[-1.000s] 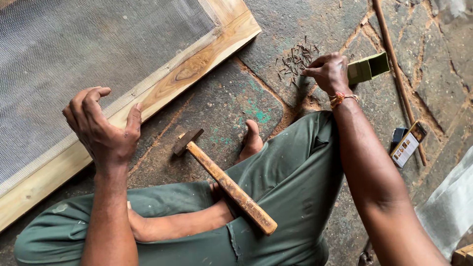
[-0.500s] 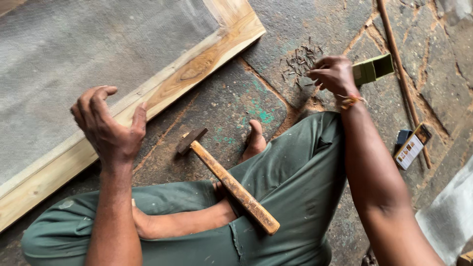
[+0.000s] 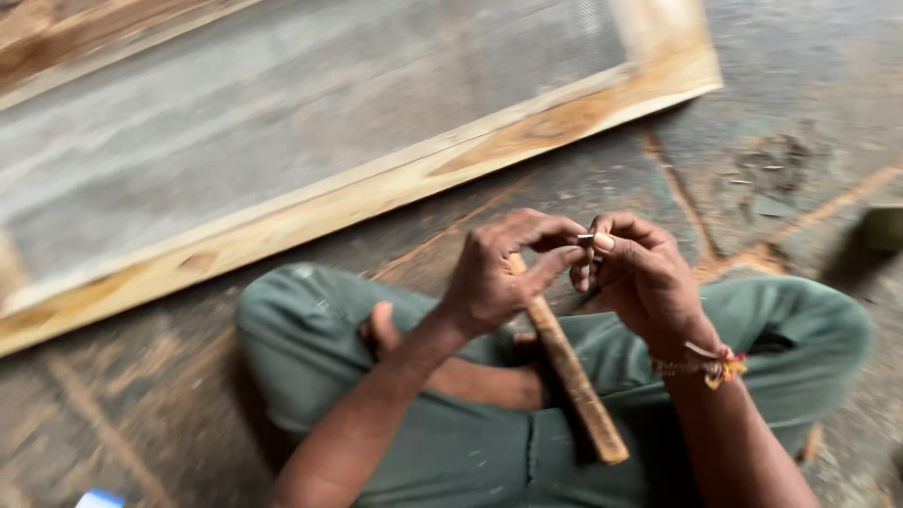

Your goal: The person sits on the floor and uses a hammer to drive nails into a wooden frame, securing a metal mesh screen. The person repeatedly picks up nails and hammers them along the edges of the frame.

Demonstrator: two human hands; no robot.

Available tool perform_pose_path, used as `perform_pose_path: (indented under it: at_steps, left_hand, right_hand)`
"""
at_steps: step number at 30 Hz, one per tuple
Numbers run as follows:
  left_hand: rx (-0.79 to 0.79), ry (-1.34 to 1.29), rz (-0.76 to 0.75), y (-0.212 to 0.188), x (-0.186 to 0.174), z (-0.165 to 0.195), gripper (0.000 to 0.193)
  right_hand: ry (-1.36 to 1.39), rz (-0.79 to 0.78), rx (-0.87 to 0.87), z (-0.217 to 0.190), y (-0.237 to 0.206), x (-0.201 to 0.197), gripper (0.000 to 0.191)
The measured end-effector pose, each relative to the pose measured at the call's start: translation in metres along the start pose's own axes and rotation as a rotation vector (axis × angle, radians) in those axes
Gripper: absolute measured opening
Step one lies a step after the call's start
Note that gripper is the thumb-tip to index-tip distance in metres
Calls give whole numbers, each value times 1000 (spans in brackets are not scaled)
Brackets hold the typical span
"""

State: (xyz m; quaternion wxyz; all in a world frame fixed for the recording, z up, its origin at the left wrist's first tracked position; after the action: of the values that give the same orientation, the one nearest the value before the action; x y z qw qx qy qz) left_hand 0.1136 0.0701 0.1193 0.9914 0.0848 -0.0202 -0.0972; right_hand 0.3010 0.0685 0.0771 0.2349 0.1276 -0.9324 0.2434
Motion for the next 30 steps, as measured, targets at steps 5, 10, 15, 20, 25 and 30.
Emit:
perform_pose_path:
  at_steps: [5,10,15,20,25,30]
  left_hand:
    - [-154,-175,169,-31,-24,3,16]
    - [-77,-82,241,-36,-49,-4,22]
    - [-258,426,426,-7,-156,-38,24]
    - [8,788,337,7,-212,-73,11]
    - [-92,808,289,4,-218,-116,11]
    - [-184,776,247,3,-223,-139,10]
  right_hand:
    - [21,-25,48,23,-1,45,13]
    - [-8,-2,116,43,6,57,11]
    - [-462,93,26,44,9,52,17]
    - [-792,177,23,45,13,51,20]
    - [-899,191,-3,48,17,55,23]
    - [-975,193,0,49,17,57,25]
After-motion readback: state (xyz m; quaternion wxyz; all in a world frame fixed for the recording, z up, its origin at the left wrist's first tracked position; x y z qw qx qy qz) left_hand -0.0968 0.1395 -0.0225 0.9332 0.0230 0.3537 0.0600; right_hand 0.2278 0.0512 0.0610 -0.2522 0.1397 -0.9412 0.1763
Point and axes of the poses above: each hand's wrist, its own y-axis towards the middle knuckle, its own x-axis out of the palm, z = x × y, the point moved 6 cm from there along y, towards the middle knuckle, and after that the axes turned 7 degrees about -y, right-handed, at the moved point
